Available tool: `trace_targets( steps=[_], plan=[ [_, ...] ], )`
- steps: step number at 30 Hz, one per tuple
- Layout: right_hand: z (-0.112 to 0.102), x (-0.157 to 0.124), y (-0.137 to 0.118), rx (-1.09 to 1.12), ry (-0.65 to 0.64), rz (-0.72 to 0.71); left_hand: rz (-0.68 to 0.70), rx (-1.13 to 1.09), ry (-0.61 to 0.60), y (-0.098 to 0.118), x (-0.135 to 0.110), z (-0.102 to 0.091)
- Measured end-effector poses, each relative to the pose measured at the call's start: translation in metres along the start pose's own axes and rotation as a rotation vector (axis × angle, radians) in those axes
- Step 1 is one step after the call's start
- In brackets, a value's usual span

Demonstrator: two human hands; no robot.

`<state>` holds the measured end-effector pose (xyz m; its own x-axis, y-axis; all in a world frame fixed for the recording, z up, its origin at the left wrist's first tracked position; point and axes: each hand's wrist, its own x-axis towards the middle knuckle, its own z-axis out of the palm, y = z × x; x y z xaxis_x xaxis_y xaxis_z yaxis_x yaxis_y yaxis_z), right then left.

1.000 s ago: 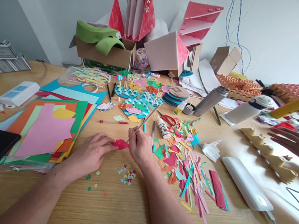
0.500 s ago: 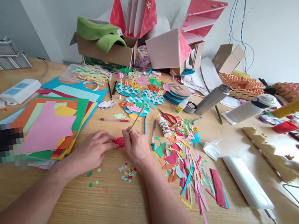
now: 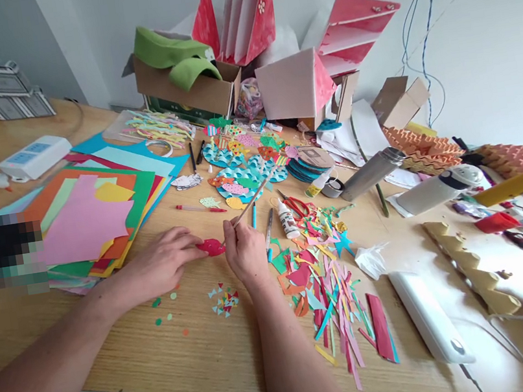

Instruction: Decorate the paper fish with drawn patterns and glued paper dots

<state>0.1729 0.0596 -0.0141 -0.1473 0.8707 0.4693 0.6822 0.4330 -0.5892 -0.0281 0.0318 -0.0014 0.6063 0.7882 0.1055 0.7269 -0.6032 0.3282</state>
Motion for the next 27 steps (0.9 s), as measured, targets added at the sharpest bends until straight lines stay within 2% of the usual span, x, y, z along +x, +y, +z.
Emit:
trace_targets(
  steps=[5,11,21,23,27],
  plan=[
    [0.004,-0.001,-0.001,-0.062,-0.064,0.013,0.009,0.011,-0.008,-0.001,0.001,0.001],
    [0.006,-0.001,0.0,-0.068,-0.072,0.027,0.028,0.042,0.064,-0.005,0.0,0.001],
    [-0.001,-0.004,-0.006,0.149,0.14,0.031,-0.013,0.051,0.036,-0.007,0.0,0.003],
    [0.001,-0.005,-0.008,0.174,0.126,0.011,-0.019,0.047,0.031,-0.006,0.0,0.002],
    [0.009,-0.006,-0.01,0.157,-0.009,-0.05,-0.017,0.04,0.043,-0.003,0.001,-0.001]
  ],
)
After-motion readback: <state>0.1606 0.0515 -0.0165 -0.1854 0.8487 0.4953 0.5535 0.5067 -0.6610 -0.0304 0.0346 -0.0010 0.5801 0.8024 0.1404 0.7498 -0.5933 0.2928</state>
